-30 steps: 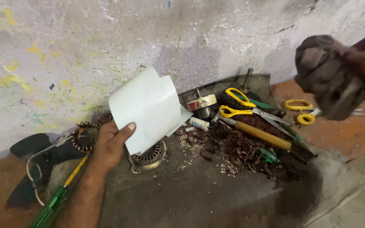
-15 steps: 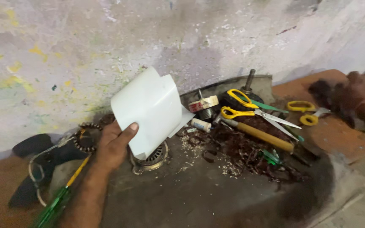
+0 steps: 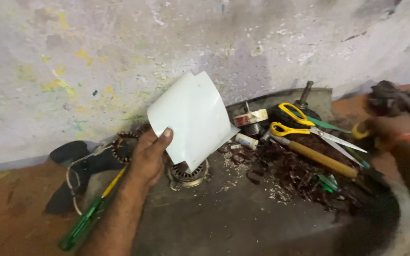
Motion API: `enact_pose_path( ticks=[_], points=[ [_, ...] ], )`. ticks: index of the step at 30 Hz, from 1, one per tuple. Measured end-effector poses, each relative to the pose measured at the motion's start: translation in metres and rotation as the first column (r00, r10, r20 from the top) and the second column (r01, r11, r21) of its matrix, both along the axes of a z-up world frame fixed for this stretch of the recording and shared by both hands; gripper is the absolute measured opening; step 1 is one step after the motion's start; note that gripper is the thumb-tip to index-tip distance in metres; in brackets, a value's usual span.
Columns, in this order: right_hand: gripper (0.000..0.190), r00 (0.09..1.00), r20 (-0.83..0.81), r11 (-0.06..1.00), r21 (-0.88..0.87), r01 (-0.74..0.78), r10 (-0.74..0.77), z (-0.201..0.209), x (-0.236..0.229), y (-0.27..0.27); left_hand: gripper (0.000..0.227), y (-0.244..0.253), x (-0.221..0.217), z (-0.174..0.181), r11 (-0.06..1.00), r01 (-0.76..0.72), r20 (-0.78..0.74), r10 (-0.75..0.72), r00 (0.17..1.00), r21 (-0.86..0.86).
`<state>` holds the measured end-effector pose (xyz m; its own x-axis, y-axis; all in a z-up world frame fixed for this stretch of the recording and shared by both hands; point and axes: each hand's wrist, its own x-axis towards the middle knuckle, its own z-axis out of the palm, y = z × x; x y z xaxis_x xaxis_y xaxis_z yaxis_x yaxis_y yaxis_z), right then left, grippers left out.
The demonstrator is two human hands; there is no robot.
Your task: The person uses yellow-handled scissors to cut a white plastic sheet into strips. They repeatedly trim the edges and cut the material into smaller pieces on a cluttered workbench.
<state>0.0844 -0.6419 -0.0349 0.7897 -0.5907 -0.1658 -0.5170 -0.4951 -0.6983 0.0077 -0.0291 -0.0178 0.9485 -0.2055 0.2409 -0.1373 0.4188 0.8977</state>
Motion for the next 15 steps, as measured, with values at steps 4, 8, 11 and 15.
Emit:
enact_pose_path(
  ticks=[4, 8, 11, 15],
  points=[
    [0.044, 0.932, 0.352, 0.995, -0.076, -0.062, 0.084, 0.056, -0.047, 0.034, 0.058, -0.001, 0.003, 0.000, 1.000, -0.014, -0.012, 0.014, 1.000, -0.010],
    [0.055, 0.814, 0.513, 0.958, -0.065, -0.280, 0.273, 0.099, -0.122, 0.109, 0.060, -0.007, 0.000, -0.002, 1.000, -0.024, 0.005, 0.024, 1.000, 0.005],
    [0.065, 0.747, 0.468, 0.873, -0.135, -0.468, 0.472, 0.110, -0.171, 0.174, 0.060, -0.007, -0.003, 0.000, 0.999, -0.036, -0.018, 0.036, 0.999, 0.005],
    [0.078, 0.668, 0.229, 0.663, -0.540, -0.519, 0.708, 0.098, -0.165, 0.244, 0.059, -0.005, -0.003, 0.002, 0.999, -0.047, 0.022, 0.046, 0.999, 0.027]
  ],
)
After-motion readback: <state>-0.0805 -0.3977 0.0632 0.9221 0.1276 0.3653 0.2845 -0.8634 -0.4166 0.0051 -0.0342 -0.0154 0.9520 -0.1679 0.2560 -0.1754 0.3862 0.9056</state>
